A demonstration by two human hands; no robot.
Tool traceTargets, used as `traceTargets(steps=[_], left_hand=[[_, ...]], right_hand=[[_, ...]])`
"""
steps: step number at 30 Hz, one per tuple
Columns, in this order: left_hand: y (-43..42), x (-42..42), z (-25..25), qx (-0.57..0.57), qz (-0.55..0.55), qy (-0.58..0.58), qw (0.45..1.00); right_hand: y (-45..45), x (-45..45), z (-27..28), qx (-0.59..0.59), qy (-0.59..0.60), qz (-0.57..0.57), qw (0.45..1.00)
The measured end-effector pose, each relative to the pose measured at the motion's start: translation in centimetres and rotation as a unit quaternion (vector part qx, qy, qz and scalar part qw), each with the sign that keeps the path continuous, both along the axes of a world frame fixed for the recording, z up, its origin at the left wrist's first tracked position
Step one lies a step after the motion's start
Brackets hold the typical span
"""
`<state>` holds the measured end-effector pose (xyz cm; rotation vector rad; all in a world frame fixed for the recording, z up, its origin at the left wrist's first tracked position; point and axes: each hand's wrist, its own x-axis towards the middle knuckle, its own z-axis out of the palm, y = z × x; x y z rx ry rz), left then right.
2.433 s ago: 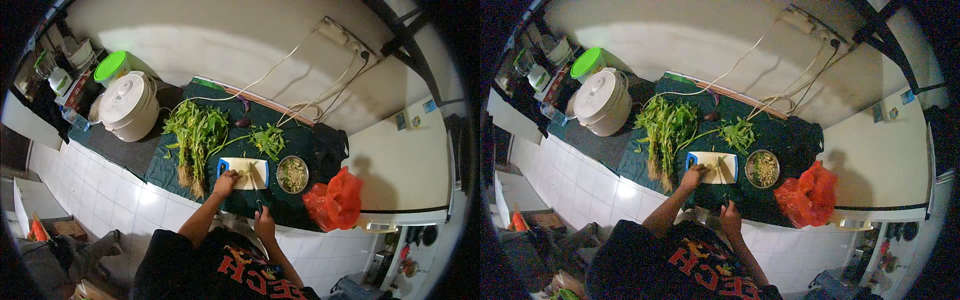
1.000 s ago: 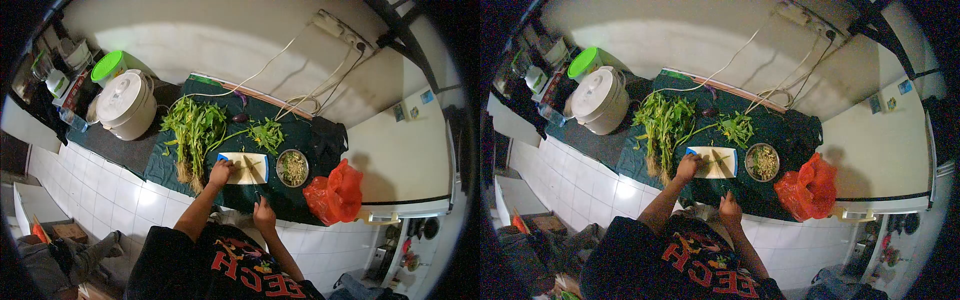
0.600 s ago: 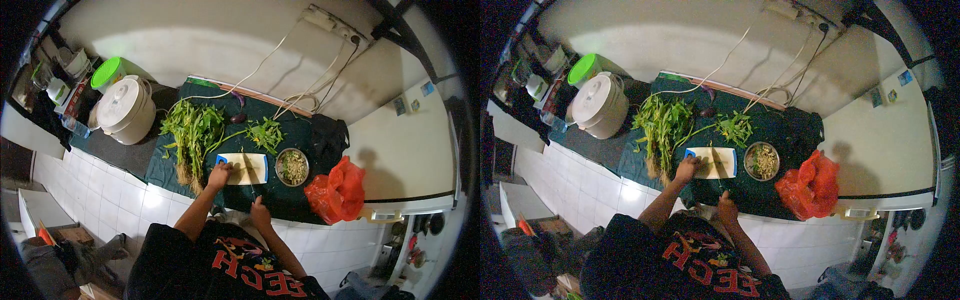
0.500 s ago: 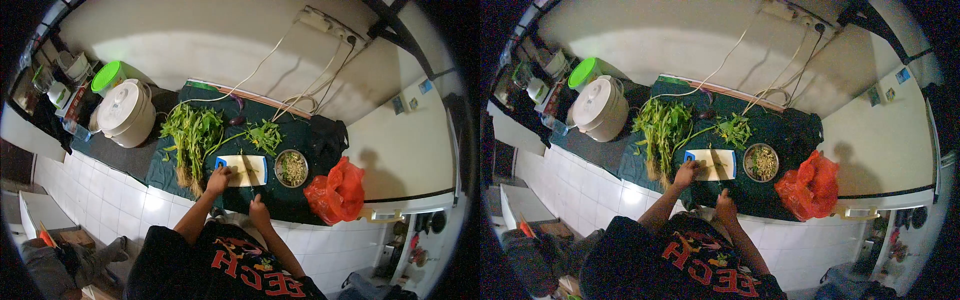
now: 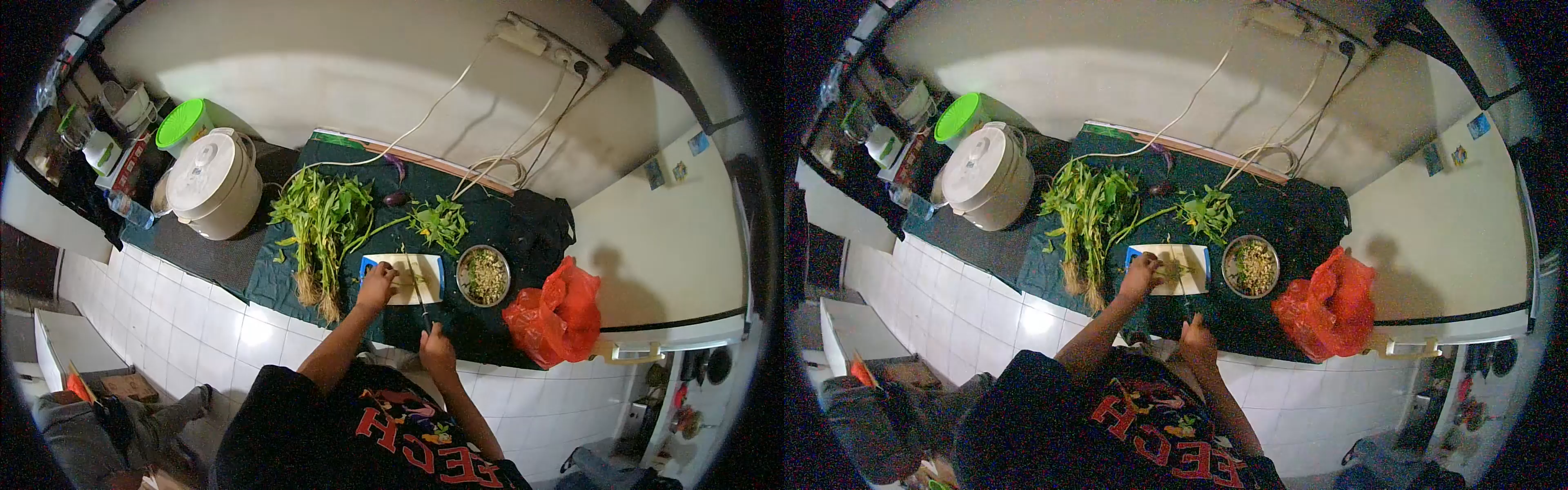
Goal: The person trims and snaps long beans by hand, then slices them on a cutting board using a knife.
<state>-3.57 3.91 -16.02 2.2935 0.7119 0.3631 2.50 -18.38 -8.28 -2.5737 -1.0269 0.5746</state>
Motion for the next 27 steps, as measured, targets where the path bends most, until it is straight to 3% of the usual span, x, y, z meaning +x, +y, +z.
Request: traceTargets(steps=[5, 9, 14, 18, 21, 23, 27], left_hand=[[0.3, -2.0, 0.4, 0.099, 0.026, 0.018, 0.995], [0.7, -2.2, -0.1, 0.113, 0.009, 0.018, 0.993], [1.3, -2.3, -1.0, 0.127, -0.024, 0.002, 0.992], [0.9, -2.8, -1.1, 0.109, -0.024, 0.023, 0.993], [0.7, -3.1, -1.8, 0.112, -0.008, 0.041, 0.993], [0.6, -3.3, -2.4, 0.019, 0.02, 0.014, 1.0], [-0.4, -0.9, 2.6, 0.048, -0.023, -0.038, 0.998]], right_hand=[[-0.5, -1.6, -0.5, 0.009, -0.009, -0.003, 1.0], [0.0, -1.9, -0.6, 0.003, 0.0, 0.017, 1.0], [-0.2, -2.4, -5.9, -0.025, 0.058, -0.011, 0.998], [1.7, -1.4, -4.2, -0.012, 0.017, -0.002, 1.0], [2.5, -0.2, -3.9, 0.022, 0.05, -0.009, 0.998], [1.5, -0.1, -3.6, 0.085, -0.032, 0.014, 0.996], [-1.2, 0.2, -0.2, 0.086, 0.005, -0.082, 0.993]])
